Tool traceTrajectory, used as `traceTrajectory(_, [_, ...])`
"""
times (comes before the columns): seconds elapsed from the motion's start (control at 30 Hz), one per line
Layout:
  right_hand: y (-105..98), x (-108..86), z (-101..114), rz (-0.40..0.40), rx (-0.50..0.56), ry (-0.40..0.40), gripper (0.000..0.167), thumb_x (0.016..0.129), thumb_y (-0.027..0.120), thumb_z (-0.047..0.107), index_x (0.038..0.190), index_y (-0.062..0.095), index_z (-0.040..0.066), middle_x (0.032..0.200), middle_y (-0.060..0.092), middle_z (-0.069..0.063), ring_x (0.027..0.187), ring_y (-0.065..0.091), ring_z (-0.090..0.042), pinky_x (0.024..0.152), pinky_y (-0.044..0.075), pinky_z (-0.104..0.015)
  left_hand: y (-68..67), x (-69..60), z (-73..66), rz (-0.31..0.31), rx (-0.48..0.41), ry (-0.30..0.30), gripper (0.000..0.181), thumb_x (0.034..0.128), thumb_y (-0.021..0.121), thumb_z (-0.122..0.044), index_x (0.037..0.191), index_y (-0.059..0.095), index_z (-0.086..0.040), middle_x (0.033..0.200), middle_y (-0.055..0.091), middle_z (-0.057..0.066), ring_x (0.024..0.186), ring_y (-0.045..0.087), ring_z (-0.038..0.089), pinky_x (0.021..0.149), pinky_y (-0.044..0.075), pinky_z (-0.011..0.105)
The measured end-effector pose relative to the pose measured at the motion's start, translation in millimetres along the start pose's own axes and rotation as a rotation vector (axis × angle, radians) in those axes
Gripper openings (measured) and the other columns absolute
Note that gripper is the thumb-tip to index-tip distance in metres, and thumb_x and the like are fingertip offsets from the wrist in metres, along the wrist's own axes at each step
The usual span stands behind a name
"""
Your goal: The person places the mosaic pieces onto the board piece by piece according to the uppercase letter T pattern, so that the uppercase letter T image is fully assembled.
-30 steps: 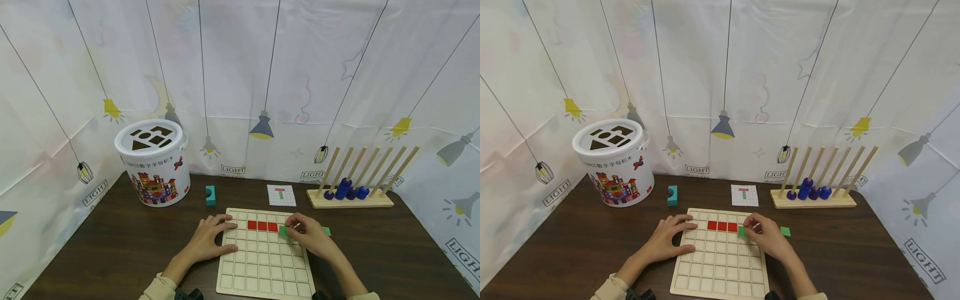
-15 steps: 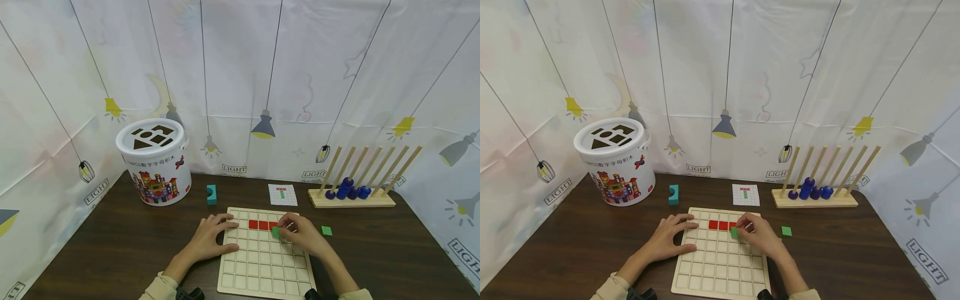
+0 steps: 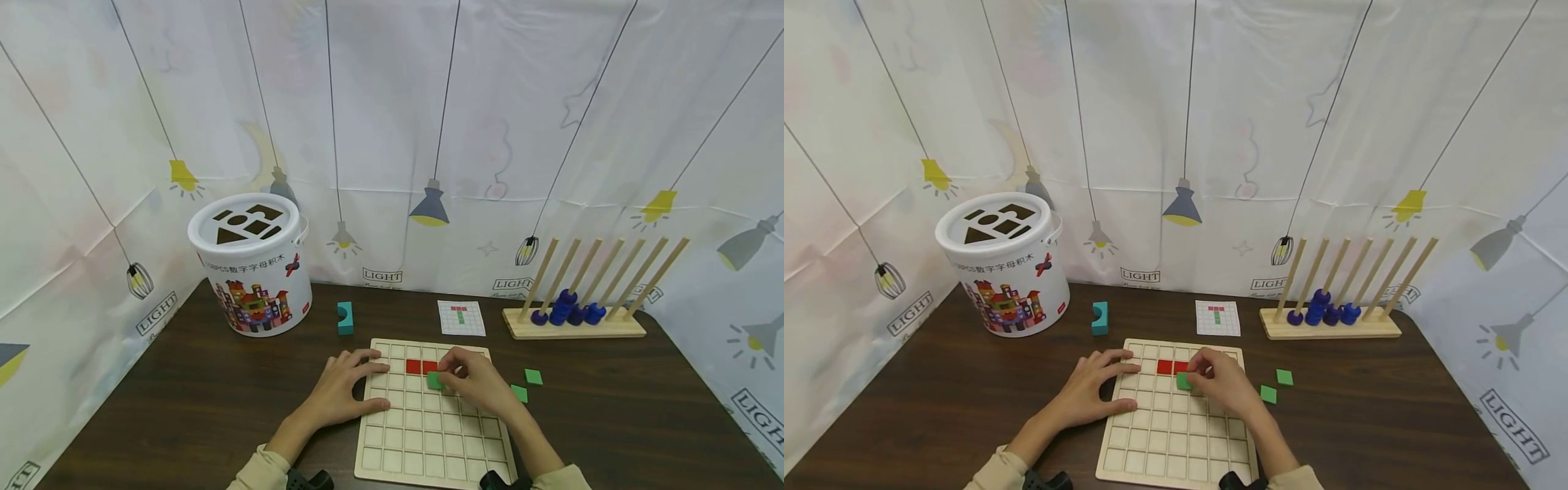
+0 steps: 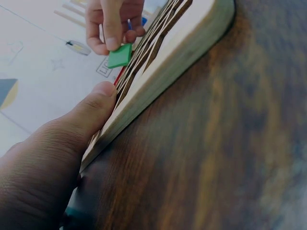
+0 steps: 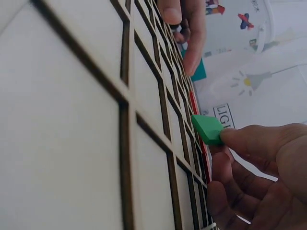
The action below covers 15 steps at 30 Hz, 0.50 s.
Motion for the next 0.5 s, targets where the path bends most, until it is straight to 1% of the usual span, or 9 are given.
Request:
traceTrajectory(0.1, [3.7, 0.3, -1.6, 0.005, -0.001, 0.018, 0.009, 0.089, 0.064, 0.013, 0.095, 0.063, 0.006, 0.088, 0.064, -0.005, 0.076, 0.058, -0.015, 0.060, 0.048, -0.024, 0.6, -0.9, -0.7, 0.001, 0.001, 0.002, 0.059, 0.0777, 0.063, -0.064, 0.128, 0.057, -0.035, 0.140, 0.046, -0.005, 0.114, 0.047, 0.020, 0.085, 0.031, 0.040])
traceTrajectory(0.27, [7.3, -1.0, -3.4, 0.019, -0.029, 0.030, 0.008, 0.089, 0.064, 0.013, 0.094, 0.063, 0.007, 0.083, 0.061, -0.003, 0.068, 0.053, -0.012, 0.058, 0.044, -0.022, -0.9, -1.4, -1.9, -0.017, 0.022, 0.020, 0.058, 0.0778, 0.063, -0.064, 0.127, 0.057, -0.035, 0.139, 0.047, -0.005, 0.111, 0.047, 0.017, 0.082, 0.031, 0.038])
traceTrajectory(0.5, [7.4, -1.9, -0.1, 0.014, -0.077, 0.000, 0.006, 0.089, 0.064, 0.012, 0.093, 0.064, 0.008, 0.078, 0.058, 0.000, 0.063, 0.048, -0.009, 0.055, 0.041, -0.021, -0.8, -1.2, -1.1, 0.003, 0.014, -0.008, 0.059, 0.0772, 0.063, -0.065, 0.128, 0.057, -0.036, 0.140, 0.046, -0.006, 0.114, 0.046, 0.018, 0.084, 0.030, 0.037])
Point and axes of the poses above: each hand's wrist, its own x-axis towards the middle knuckle, its own y-axis out of the palm, z = x × y, the point moved 7 cm from there along x, towards the middle knuckle
